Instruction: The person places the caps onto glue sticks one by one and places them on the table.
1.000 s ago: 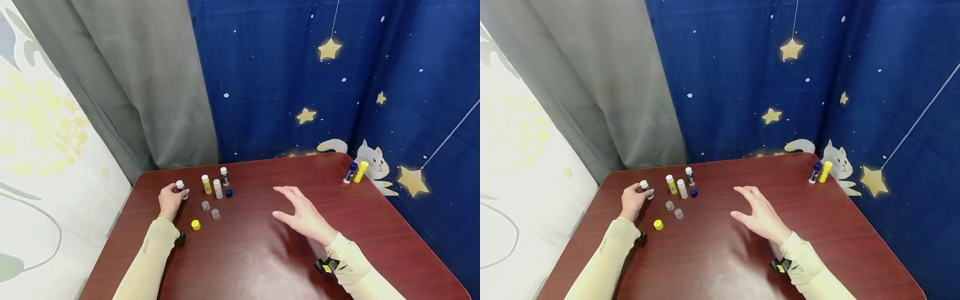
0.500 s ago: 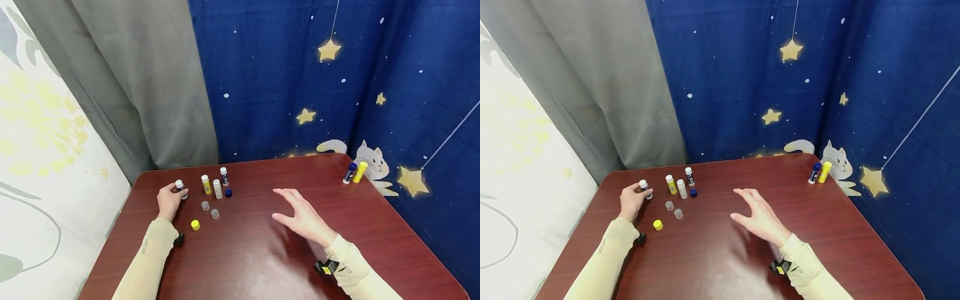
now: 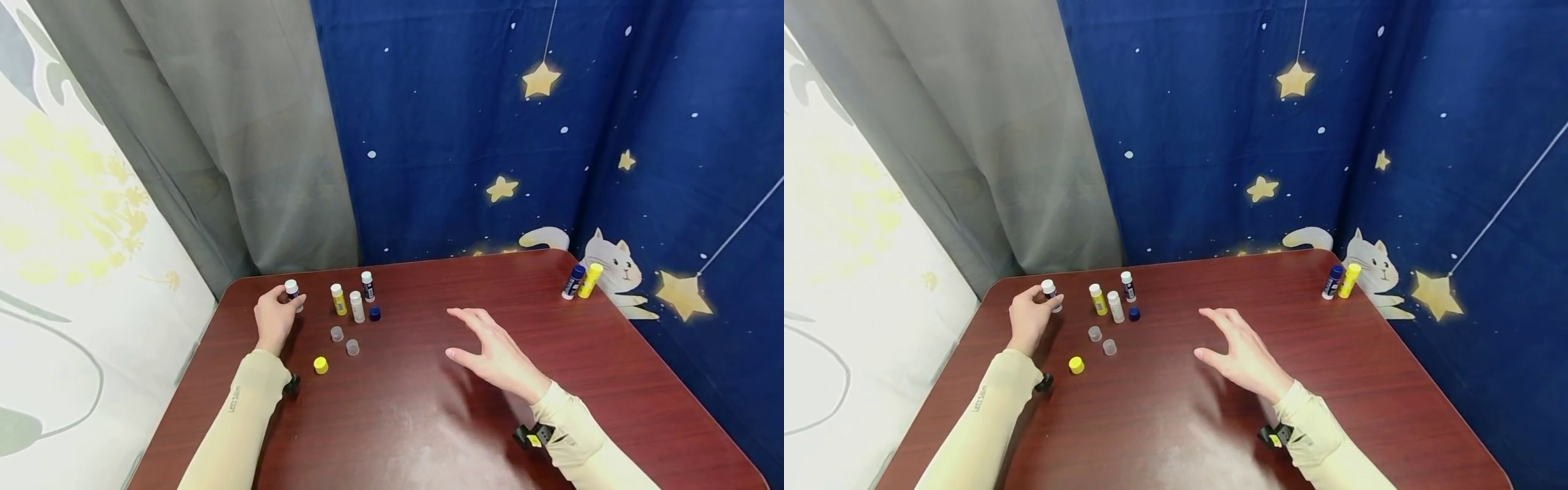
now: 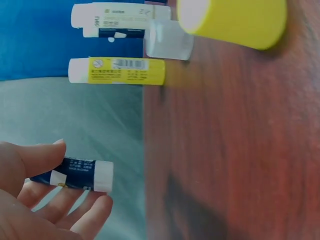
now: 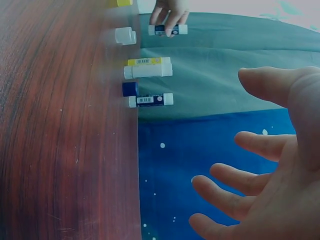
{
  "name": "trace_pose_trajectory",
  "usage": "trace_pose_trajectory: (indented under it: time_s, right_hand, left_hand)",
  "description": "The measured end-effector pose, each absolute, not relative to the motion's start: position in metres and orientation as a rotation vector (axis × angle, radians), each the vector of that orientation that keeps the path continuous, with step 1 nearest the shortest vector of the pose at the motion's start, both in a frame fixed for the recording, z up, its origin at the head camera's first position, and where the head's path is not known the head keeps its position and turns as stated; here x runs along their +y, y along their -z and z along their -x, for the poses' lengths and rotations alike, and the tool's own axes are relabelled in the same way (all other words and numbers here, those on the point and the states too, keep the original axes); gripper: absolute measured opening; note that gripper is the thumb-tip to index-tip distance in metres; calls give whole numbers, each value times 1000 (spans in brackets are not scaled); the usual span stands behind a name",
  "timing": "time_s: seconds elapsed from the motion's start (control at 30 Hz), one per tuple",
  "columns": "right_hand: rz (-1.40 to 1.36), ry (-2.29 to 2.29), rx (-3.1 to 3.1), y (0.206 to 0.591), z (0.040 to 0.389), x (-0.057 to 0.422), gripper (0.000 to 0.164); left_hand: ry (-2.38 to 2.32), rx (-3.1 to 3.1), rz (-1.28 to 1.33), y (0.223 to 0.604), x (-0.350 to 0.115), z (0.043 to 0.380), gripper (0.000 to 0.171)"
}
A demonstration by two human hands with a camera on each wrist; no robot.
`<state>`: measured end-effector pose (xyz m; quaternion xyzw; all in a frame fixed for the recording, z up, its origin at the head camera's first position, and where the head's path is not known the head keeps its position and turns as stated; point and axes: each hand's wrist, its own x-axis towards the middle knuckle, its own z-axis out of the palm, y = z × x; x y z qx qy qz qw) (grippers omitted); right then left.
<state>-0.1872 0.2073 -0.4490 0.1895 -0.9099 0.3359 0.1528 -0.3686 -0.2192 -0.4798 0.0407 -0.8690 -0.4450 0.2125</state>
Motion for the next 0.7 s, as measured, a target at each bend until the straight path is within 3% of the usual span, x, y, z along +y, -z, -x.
trace_pose_trajectory:
  time_s: [0.27, 0.7]
  right_hand:
    - [-551, -968, -2613, 452, 189, 206, 68]
    - [-550, -975, -2630, 453, 189, 205, 68]
  left_hand:
    - [1198, -2301, -20, 462, -212, 366, 20]
    - [1222, -2126, 175, 424, -186, 339, 30]
